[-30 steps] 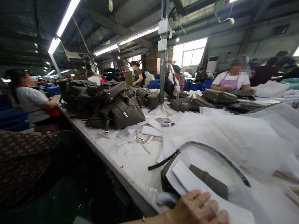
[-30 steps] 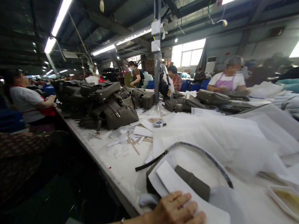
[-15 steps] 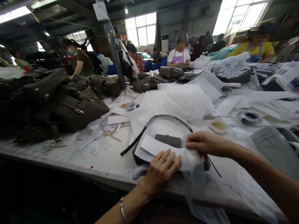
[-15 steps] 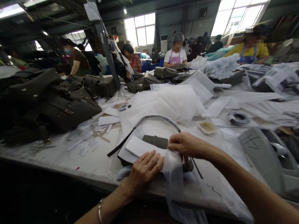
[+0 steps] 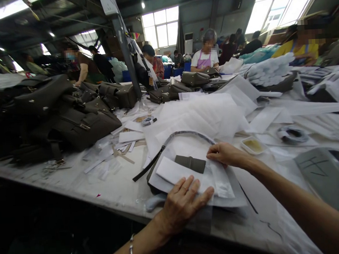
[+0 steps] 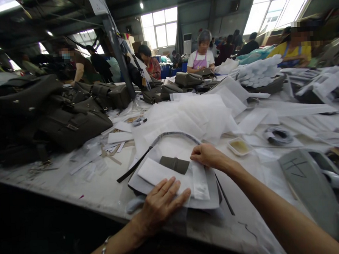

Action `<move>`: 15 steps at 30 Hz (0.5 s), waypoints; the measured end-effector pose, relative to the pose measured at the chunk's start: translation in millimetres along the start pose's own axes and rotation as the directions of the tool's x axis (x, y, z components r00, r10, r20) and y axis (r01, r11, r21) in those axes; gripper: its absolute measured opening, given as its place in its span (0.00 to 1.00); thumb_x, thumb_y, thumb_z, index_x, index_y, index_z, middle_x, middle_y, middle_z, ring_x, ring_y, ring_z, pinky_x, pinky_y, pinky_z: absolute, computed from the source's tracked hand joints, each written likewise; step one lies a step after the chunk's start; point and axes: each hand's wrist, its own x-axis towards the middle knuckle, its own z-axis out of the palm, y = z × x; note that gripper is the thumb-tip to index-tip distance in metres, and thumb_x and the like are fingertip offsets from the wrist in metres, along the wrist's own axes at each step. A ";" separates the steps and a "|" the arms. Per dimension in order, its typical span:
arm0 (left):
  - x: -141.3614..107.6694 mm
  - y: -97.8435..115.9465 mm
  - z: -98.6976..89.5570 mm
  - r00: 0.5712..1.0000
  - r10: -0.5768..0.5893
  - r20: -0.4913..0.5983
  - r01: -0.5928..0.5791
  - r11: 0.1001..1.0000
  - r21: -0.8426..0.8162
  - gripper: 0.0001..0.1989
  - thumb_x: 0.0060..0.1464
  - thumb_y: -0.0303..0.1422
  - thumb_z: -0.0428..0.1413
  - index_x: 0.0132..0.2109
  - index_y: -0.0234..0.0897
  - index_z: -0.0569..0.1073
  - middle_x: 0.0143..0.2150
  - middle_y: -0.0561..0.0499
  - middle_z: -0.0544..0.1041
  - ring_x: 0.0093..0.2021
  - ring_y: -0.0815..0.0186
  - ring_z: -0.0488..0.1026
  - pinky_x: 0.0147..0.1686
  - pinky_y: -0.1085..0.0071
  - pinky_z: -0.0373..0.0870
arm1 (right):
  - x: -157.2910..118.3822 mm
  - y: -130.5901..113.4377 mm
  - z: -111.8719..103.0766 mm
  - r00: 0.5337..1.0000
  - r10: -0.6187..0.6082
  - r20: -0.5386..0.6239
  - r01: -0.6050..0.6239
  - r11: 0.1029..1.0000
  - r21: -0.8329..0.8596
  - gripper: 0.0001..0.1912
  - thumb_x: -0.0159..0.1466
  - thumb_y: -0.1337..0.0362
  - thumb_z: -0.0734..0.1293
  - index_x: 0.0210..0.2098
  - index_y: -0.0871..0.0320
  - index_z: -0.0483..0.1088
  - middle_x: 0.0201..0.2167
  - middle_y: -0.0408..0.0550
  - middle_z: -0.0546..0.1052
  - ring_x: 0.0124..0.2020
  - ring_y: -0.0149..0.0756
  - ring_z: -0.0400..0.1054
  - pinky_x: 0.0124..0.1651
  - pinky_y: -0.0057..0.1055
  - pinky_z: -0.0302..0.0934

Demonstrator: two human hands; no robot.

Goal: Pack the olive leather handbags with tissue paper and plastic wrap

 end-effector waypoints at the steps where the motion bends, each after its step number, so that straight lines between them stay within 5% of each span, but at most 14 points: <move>1: 0.3 0.0 0.0 1.000 0.001 0.004 -0.001 1.000 0.007 0.21 0.69 0.31 0.47 0.66 0.43 0.63 0.56 0.47 0.75 0.60 0.59 0.71 0.60 0.59 0.67 | -2.7 -0.3 -1.9 1.000 -0.013 -0.027 0.012 1.000 -0.009 0.11 0.61 0.57 0.65 0.35 0.56 0.77 0.27 0.45 0.79 0.21 0.32 0.68 0.26 0.29 0.62; 4: 0.6 0.3 0.5 1.000 -0.002 -0.006 0.002 1.000 0.003 0.19 0.69 0.32 0.47 0.64 0.44 0.66 0.56 0.48 0.75 0.60 0.59 0.71 0.61 0.60 0.67 | -20.7 -3.7 -9.8 0.994 -0.084 -0.068 0.082 0.996 -0.032 0.23 0.56 0.54 0.70 0.51 0.51 0.74 0.44 0.47 0.79 0.33 0.37 0.72 0.39 0.31 0.65; 7: 0.0 1.2 1.2 1.000 -0.011 -0.026 0.011 1.000 -0.006 0.19 0.69 0.32 0.48 0.64 0.45 0.66 0.56 0.48 0.75 0.60 0.59 0.70 0.60 0.60 0.67 | -44.6 -5.4 -11.7 0.982 -0.162 0.096 0.163 0.987 -0.007 0.33 0.49 0.56 0.75 0.55 0.48 0.73 0.44 0.45 0.79 0.38 0.39 0.72 0.42 0.30 0.64; 12: -1.7 1.9 2.9 1.000 -0.012 0.010 0.012 1.000 0.011 0.21 0.68 0.33 0.49 0.66 0.46 0.63 0.57 0.48 0.74 0.61 0.59 0.69 0.61 0.60 0.66 | -46.5 6.9 -2.9 0.962 -0.165 0.218 0.148 0.985 0.095 0.09 0.54 0.62 0.70 0.35 0.54 0.79 0.31 0.43 0.80 0.33 0.36 0.71 0.34 0.28 0.62; 15: -1.1 1.0 3.3 1.000 0.001 0.001 -0.001 1.000 0.003 0.21 0.68 0.33 0.50 0.65 0.46 0.64 0.56 0.48 0.75 0.60 0.59 0.71 0.61 0.60 0.67 | -20.6 10.2 -10.0 0.994 -0.113 0.014 0.108 0.974 0.199 0.12 0.57 0.56 0.69 0.34 0.57 0.78 0.26 0.44 0.78 0.29 0.37 0.72 0.34 0.30 0.65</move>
